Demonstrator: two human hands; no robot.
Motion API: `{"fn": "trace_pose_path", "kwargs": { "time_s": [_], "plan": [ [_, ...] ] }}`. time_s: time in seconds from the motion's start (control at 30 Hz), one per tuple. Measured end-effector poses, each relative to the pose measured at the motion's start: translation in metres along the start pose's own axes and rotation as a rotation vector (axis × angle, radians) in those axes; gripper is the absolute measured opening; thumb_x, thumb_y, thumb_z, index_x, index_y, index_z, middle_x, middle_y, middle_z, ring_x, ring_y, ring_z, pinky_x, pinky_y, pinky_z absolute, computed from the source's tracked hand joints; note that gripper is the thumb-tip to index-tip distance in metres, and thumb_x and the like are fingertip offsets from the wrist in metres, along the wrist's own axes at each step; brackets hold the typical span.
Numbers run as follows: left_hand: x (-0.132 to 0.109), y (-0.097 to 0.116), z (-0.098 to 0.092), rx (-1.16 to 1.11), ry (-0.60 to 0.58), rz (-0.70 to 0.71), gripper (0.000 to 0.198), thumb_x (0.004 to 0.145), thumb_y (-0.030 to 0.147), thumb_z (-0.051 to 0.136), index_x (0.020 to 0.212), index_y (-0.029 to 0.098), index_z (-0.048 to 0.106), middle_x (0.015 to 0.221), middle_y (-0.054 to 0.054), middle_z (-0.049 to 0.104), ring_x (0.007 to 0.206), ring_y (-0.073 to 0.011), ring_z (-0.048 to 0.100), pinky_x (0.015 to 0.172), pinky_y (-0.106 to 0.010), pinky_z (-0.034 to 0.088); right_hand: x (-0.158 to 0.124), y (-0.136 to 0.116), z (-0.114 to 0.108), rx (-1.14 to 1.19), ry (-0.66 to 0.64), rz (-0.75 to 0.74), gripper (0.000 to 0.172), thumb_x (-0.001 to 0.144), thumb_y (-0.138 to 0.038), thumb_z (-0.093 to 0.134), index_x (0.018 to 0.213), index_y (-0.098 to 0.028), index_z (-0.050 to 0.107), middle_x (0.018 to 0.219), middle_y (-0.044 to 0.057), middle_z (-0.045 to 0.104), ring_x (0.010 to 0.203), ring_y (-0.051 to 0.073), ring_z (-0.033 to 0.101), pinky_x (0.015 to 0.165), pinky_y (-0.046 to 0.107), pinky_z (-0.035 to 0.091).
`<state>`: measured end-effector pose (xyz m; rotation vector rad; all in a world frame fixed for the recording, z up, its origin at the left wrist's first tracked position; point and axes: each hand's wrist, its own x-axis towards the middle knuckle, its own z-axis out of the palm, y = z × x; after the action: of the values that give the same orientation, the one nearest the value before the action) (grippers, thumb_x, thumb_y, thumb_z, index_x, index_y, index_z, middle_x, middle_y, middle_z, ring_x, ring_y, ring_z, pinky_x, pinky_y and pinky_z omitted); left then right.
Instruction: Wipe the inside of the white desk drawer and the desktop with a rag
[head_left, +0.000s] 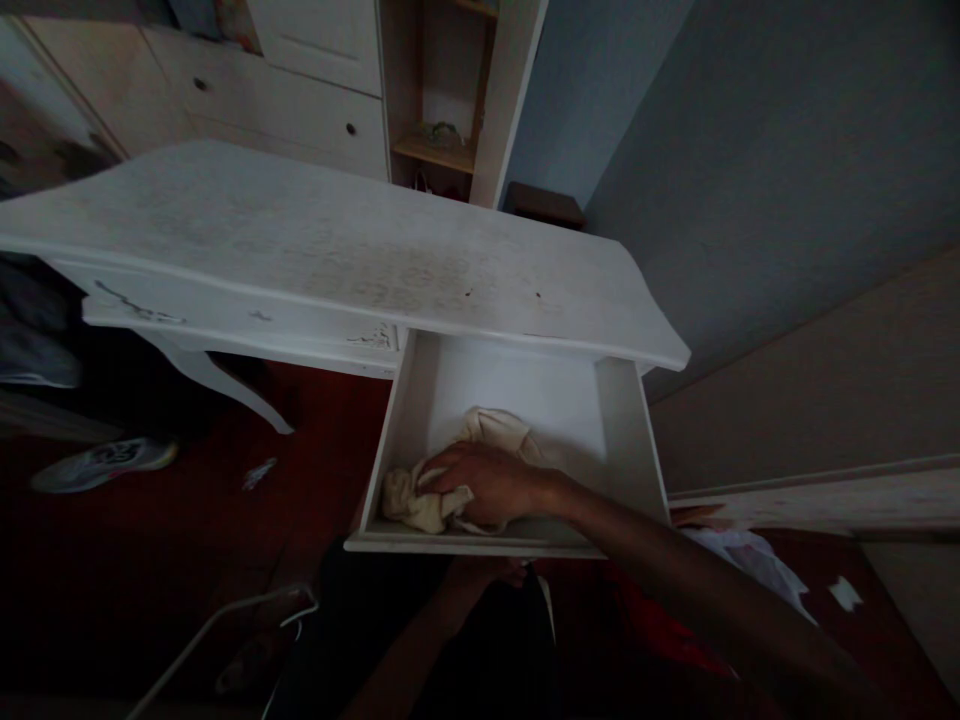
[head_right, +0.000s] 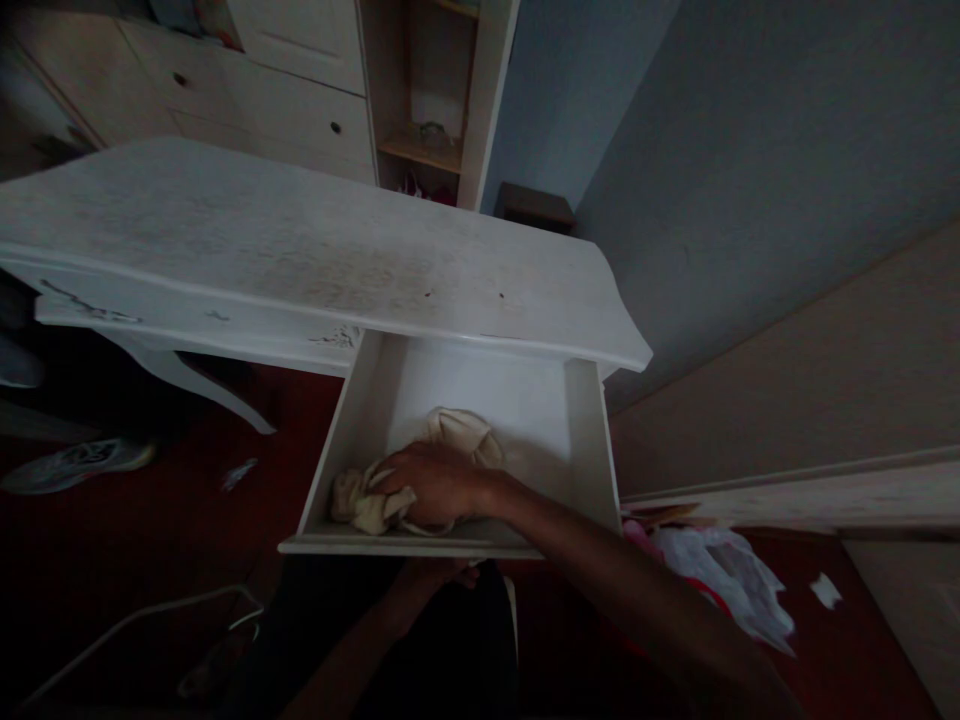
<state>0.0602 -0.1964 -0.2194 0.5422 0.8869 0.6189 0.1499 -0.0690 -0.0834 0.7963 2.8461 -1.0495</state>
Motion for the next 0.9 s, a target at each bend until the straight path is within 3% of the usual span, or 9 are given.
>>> {"fn": "trace_pose_path", "kwargs": {
  "time_s": [0.13, 0.23, 0.37, 0.5, 0.73, 0.8, 0.9],
  "plan": [
    [0.0, 0.002, 0.003, 0.021, 0.026, 0.024, 0.06, 0.046, 0.066, 0.087, 0.07, 0.012, 0.075, 0.078, -0.012, 0.076, 0.076, -0.0266, 0.068, 0.08, -0.041, 0.054, -0.029, -0.001, -0.01, 0.151, -0.02, 0.007, 0.041, 0.08, -0.003, 0.058, 0.113, -0.021, 0.073, 0.134, 0.008, 0.065, 0.124, 0.02, 0.059, 0.105, 0.035, 0.044],
    [0.001, 0.001, 0.001, 0.079, 0.03, 0.047, 0.051, 0.052, 0.062, 0.086, 0.064, 0.014, 0.074, 0.078, -0.011, 0.076, 0.082, -0.0278, 0.069, 0.086, -0.041, 0.052, -0.062, 0.001, -0.016, 0.191, -0.042, 0.092, 0.05, 0.075, -0.002, 0.058, 0.117, -0.024, 0.071, 0.133, 0.006, 0.065, 0.123, 0.021, 0.059, 0.105, 0.037, 0.044],
    [0.006, -0.006, -0.007, 0.168, 0.01, 0.033, 0.041, 0.06, 0.056, 0.082, 0.06, 0.017, 0.073, 0.079, -0.009, 0.077, 0.087, -0.0287, 0.069, 0.092, -0.04, 0.05, -0.115, 0.005, -0.021, 0.105, -0.043, 0.263, 0.064, 0.069, -0.001, 0.06, 0.127, -0.025, 0.063, 0.127, 0.007, 0.066, 0.117, 0.023, 0.062, 0.098, 0.036, 0.049],
    [0.01, -0.012, -0.014, 0.23, -0.006, 0.017, 0.036, 0.061, 0.054, 0.081, 0.061, 0.019, 0.073, 0.079, -0.007, 0.077, 0.088, -0.0278, 0.069, 0.092, -0.04, 0.049, -0.153, 0.009, -0.021, -0.014, -0.059, 0.374, 0.06, 0.07, 0.001, 0.06, 0.123, -0.027, 0.063, 0.114, 0.006, 0.069, 0.105, 0.022, 0.064, 0.091, 0.032, 0.051],
    [0.013, -0.013, -0.015, 0.229, 0.016, -0.014, 0.042, 0.055, 0.059, 0.083, 0.065, 0.019, 0.075, 0.079, -0.007, 0.077, 0.087, -0.0284, 0.068, 0.093, -0.042, 0.047, -0.156, 0.018, -0.003, -0.331, -0.037, 0.443, 0.032, 0.085, -0.002, 0.05, 0.105, -0.022, 0.067, 0.107, 0.011, 0.069, 0.1, 0.025, 0.063, 0.091, 0.041, 0.049],
    [0.013, -0.013, -0.014, 0.21, 0.007, -0.024, 0.046, 0.051, 0.062, 0.084, 0.062, 0.019, 0.075, 0.078, -0.008, 0.077, 0.085, -0.0287, 0.068, 0.091, -0.042, 0.048, -0.151, 0.022, 0.001, -0.44, -0.008, 0.55, 0.031, 0.083, -0.006, 0.055, 0.109, -0.02, 0.065, 0.111, 0.014, 0.067, 0.102, 0.029, 0.063, 0.087, 0.043, 0.05],
    [0.008, -0.008, -0.011, 0.17, -0.019, 0.001, 0.041, 0.058, 0.058, 0.083, 0.062, 0.018, 0.075, 0.082, -0.009, 0.078, 0.087, -0.0282, 0.069, 0.091, -0.041, 0.049, -0.144, 0.032, 0.001, -0.597, 0.107, 0.783, 0.044, 0.08, -0.015, 0.065, 0.123, -0.019, 0.057, 0.117, 0.018, 0.063, 0.102, 0.035, 0.062, 0.071, 0.039, 0.052]
  ]
}}
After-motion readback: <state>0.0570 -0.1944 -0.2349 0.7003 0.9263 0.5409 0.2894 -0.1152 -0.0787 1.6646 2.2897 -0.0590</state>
